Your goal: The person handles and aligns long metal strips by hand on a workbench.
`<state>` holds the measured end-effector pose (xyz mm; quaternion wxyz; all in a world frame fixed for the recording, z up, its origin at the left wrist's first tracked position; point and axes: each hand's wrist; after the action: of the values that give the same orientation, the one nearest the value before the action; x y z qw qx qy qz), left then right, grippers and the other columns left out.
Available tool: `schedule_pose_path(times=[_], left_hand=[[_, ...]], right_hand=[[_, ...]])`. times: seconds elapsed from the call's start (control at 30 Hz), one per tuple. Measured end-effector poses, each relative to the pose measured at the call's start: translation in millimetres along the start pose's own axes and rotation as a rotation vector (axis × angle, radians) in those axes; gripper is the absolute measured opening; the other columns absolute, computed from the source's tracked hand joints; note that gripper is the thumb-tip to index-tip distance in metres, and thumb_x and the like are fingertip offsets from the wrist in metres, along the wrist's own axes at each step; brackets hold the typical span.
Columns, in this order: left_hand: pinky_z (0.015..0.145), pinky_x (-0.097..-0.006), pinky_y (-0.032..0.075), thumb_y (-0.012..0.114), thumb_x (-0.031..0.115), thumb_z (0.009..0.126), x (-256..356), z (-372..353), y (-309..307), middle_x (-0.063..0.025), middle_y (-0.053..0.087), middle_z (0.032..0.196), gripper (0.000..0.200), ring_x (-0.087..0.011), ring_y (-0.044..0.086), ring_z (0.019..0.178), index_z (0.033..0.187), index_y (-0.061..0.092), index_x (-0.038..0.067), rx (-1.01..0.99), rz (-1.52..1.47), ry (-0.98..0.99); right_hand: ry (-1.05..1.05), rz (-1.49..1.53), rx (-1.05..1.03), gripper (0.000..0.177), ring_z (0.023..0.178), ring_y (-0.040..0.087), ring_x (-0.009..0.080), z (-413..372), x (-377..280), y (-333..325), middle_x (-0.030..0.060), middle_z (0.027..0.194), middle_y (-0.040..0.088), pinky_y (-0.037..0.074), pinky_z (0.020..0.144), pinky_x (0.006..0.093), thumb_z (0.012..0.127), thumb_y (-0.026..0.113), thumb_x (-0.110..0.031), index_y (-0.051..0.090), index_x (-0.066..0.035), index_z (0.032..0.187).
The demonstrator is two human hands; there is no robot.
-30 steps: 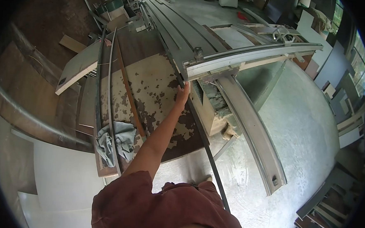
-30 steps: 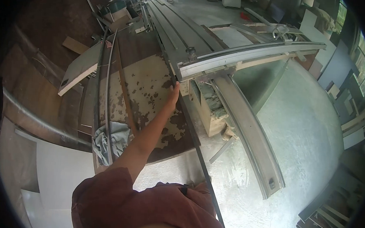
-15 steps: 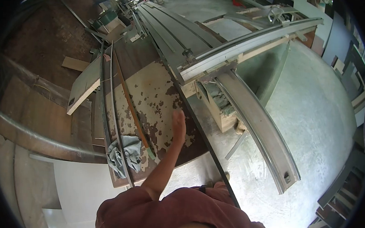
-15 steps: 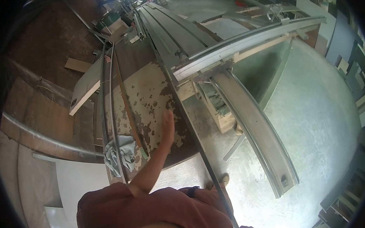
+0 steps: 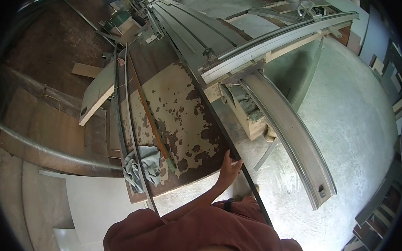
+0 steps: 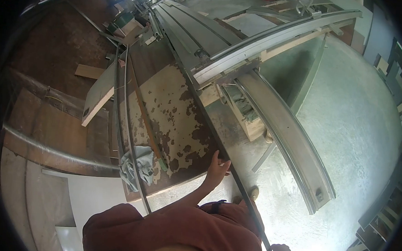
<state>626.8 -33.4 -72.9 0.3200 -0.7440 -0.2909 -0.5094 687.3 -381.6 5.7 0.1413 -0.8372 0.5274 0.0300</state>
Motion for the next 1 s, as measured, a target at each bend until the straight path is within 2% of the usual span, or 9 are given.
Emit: schedule_pose_path(times=[0.13,0.33,0.4,0.5,0.7,0.8,0.9,0.93,1.0], left_hand=[[0.053,-0.0265,0.05,0.056,0.02,0.083,-1,18,0,-0.0131,0.049,0.096,0.066,-0.0172,0.059,0.073,0.132,0.018,-0.002,-0.032,0.205,0.012],[0.052,-0.0308,0.045,0.061,0.022,0.079,15,50,-2,-0.014,0.047,0.086,0.062,-0.0187,0.053,0.061,0.124,0.03,-0.008,0.03,0.226,0.061],[0.062,-0.0339,0.044,0.06,0.023,0.08,1,69,-7,-0.0149,0.049,0.083,0.059,-0.0222,0.052,0.067,0.121,0.033,-0.009,0.082,0.299,0.144],[0.049,-0.0253,0.047,0.055,0.019,0.083,-9,88,-16,-0.0079,0.051,0.077,0.057,-0.0124,0.054,0.061,0.127,0.028,-0.007,0.125,0.474,0.224],[0.049,-0.0255,0.045,0.054,0.02,0.083,3,110,-28,-0.0069,0.051,0.072,0.052,-0.0119,0.053,0.06,0.123,0.035,-0.008,0.105,0.466,0.183],[0.049,-0.0258,0.045,0.054,0.021,0.084,0,125,-31,-0.0073,0.051,0.073,0.053,-0.0125,0.053,0.06,0.124,0.034,-0.008,0.094,0.482,0.193],[0.067,-0.0374,0.043,0.059,0.022,0.079,10,131,-31,-0.0157,0.052,0.073,0.052,-0.0271,0.052,0.072,0.112,0.042,-0.015,0.118,0.346,0.208],[0.067,-0.0374,0.043,0.059,0.022,0.079,12,134,-32,-0.0157,0.052,0.073,0.052,-0.0271,0.052,0.072,0.112,0.042,-0.015,0.113,0.348,0.211],[0.067,-0.0368,0.043,0.059,0.022,0.079,15,139,-35,-0.0149,0.052,0.073,0.055,-0.026,0.052,0.072,0.114,0.04,-0.016,0.116,0.332,0.185]], right_hand=[[-0.122,-0.032,0.046,0.036,0.098,0.056,0.027,11,12,4,0.0104,0.102,0.061,0.04,0.088,0.0373,0.073,0.053,-0.036,0.063,-0.012,0.098],[-0.23,-0.084,0.18,0.031,0.088,0.059,0.0285,24,12,-6,0.0113,0.088,0.063,0.044,0.081,0.0379,0.073,0.054,-0.038,0.062,-0.012,0.089],[-0.308,-0.071,0.323,0.036,0.072,0.06,0.0212,38,16,-3,0.0011,0.065,0.062,0.047,0.067,0.0332,0.064,0.064,-0.052,0.064,-0.017,0.072],[-0.311,-0.095,0.311,0.036,0.072,0.061,0.0227,33,-2,-17,0.0035,0.068,0.063,0.048,0.067,0.034,0.064,0.064,-0.051,0.064,-0.017,0.074],[-0.304,-0.045,0.263,0.044,0.07,0.062,0.0238,33,-19,-39,0.0055,0.067,0.063,0.049,0.064,0.0348,0.064,0.064,-0.054,0.063,-0.012,0.076],[-0.337,-0.059,0.247,0.022,0.07,0.061,0.0296,23,-34,-52,0.0111,0.071,0.063,0.048,0.064,0.0375,0.069,0.057,-0.029,0.062,-0.012,0.082],[-0.346,-0.112,0.276,0.023,0.069,0.061,0.0299,37,-33,-52,0.011,0.07,0.063,0.048,0.064,0.0378,0.071,0.057,-0.031,0.062,-0.012,0.083],[-0.345,-0.107,0.278,0.023,0.069,0.061,0.0299,38,-36,-55,0.011,0.07,0.063,0.048,0.064,0.0378,0.071,0.057,-0.031,0.062,-0.012,0.083],[-0.332,-0.067,0.265,0.047,0.07,0.061,0.028,37,-45,-59,0.0095,0.068,0.062,0.048,0.063,0.0376,0.068,0.059,-0.056,0.062,-0.01,0.077]])
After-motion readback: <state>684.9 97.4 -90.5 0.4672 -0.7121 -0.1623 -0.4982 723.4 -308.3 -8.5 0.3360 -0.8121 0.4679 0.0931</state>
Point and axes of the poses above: each hand's wrist, its own z-axis towards the middle knuckle, its own y-axis out of the palm, x = y × z
